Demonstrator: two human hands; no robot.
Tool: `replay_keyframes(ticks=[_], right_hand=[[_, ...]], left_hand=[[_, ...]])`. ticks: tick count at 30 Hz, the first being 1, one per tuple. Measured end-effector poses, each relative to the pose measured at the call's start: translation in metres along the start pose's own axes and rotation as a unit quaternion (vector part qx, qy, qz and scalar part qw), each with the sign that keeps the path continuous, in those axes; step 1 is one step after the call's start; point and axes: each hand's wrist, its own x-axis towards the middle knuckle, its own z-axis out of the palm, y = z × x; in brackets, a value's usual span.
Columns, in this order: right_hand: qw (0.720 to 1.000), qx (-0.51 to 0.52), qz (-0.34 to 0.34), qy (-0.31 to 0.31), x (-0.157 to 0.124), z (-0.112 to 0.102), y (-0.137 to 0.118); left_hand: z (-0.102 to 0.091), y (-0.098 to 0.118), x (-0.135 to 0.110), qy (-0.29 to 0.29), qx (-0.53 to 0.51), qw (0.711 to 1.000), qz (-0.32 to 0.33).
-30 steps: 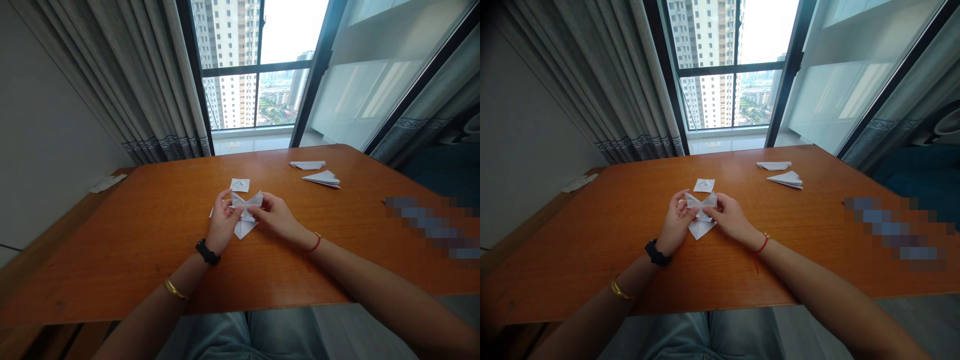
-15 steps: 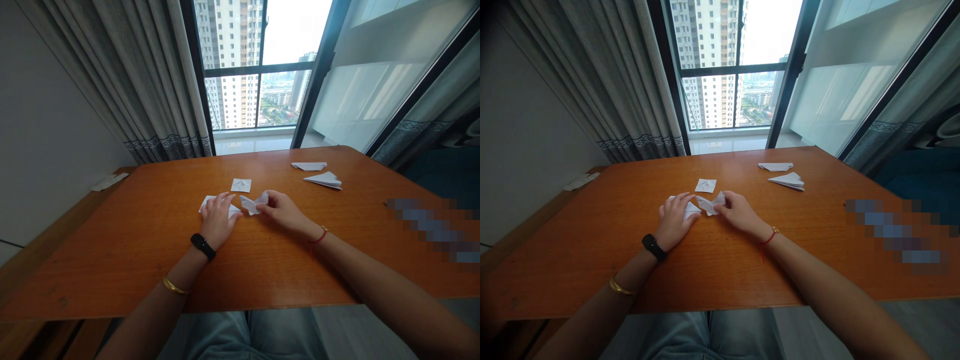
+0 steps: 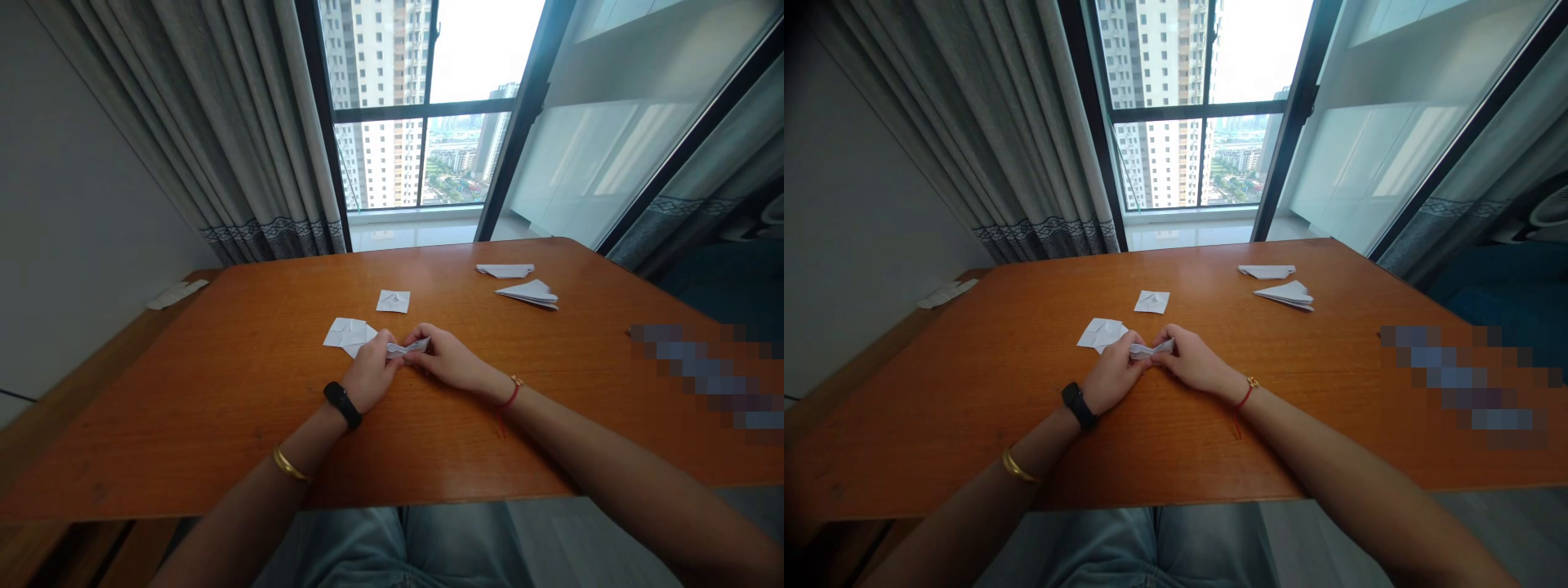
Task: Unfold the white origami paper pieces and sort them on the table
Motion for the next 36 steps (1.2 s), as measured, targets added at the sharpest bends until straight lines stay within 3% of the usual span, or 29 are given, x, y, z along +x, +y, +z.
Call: replay_keyframes(ticks=[4, 7, 11, 16, 22, 26, 29, 33, 36], right_hand=[[0.999, -0.043, -0.018, 0.013, 0.0, -0.003, -0.003], [0.998, -0.063, -0.016, 0.028, 0.0, -0.007, -0.003], [0.996, -0.075, -0.034, 0.03, 0.0, -0.006, -0.003], [0.997, -0.063, -0.04, 0.029, 0.0, -0.003, -0.002], [0.995, -0.076, -0.05, 0.027, 0.001, -0.005, -0.001], [0.995, -0.081, -0.057, 0.019, -0.001, -0.003, -0.004], [0.995, -0.081, -0.059, 0.021, -0.001, 0.0, -0.006], [0.997, -0.061, -0.044, 0.029, 0.001, -0.004, -0.006], [1.0, 0.005, -0.004, 0.019, 0.002, -0.01, -0.005]], left_hand=[[-0.004, 0.004, -0.001, 0.018, -0.003, 1.0, 0.017], [-0.009, 0.011, -0.003, 0.047, 0.032, 0.995, 0.08], [-0.013, 0.015, -0.005, 0.007, 0.137, 0.984, 0.114], [-0.012, 0.014, -0.003, -0.015, 0.147, 0.984, 0.103], [-0.005, 0.004, -0.001, 0.03, 0.06, 0.994, 0.092], [0.001, -0.001, 0.0, -0.002, 0.037, 0.996, 0.077], [0.001, 0.0, 0.0, 0.009, 0.022, 0.997, 0.069], [-0.001, 0.004, 0.0, 0.042, -0.084, 0.996, -0.003], [-0.001, 0.005, 0.002, 0.001, -0.228, 0.971, -0.075]])
